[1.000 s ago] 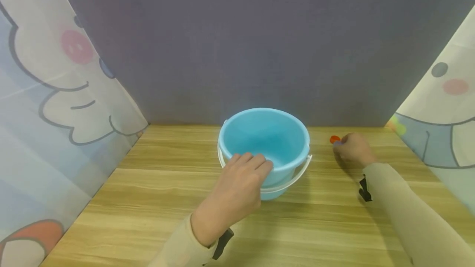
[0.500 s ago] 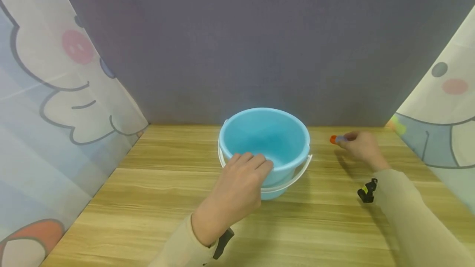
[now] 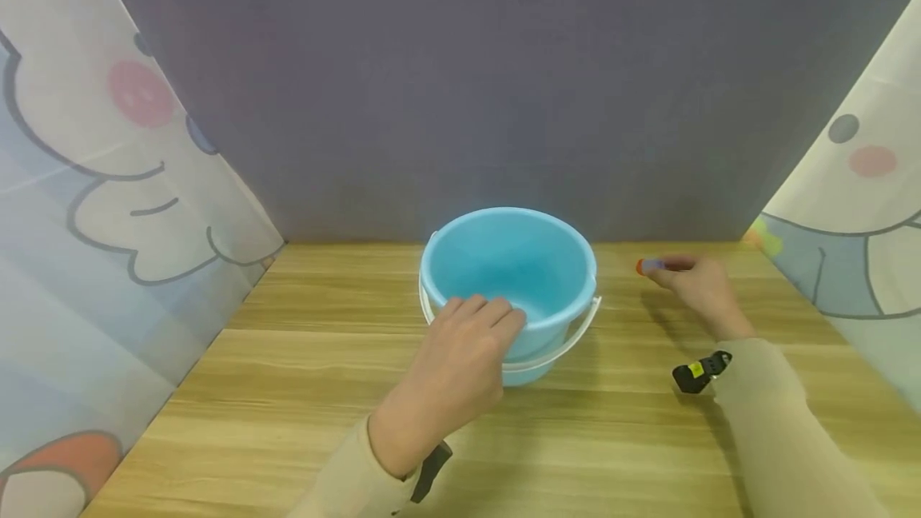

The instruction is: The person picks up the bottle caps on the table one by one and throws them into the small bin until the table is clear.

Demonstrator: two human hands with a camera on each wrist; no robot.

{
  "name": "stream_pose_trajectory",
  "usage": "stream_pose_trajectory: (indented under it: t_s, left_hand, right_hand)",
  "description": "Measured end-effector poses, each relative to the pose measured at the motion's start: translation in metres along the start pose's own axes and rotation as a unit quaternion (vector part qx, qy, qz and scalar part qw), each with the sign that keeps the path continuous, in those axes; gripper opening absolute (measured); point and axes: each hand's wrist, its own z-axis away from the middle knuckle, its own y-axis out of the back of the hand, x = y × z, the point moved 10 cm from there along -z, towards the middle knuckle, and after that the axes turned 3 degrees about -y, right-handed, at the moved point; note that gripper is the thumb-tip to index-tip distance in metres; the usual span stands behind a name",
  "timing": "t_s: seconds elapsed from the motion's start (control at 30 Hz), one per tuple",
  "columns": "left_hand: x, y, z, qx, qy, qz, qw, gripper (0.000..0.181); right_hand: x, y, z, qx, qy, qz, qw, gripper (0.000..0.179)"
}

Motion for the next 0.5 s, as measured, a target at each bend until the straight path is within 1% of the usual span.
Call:
stream_pose_trajectory:
  t_s: [0.17,0.37,0.5]
  left_hand:
    - [-0.001,0.000,0.001,0.004,-0.003,0.000,1.0000,0.040]
    - [-0.002,-0.001,0.001,0.003,-0.002,-0.001,1.0000,0.040]
    - [-0.002,-0.001,0.001,0.005,-0.002,-0.004,1.0000,0.040]
  right_hand:
    - [-0.002,-0.005,0.004,0.018,0.004,-0.029,0.9994,0.067]
    - [-0.004,-0.013,0.008,0.009,-0.017,-0.065,0.9977,0.077]
    - [-0.011,-0.016,0.011,0.010,-0.023,-0.079,0.9965,0.077]
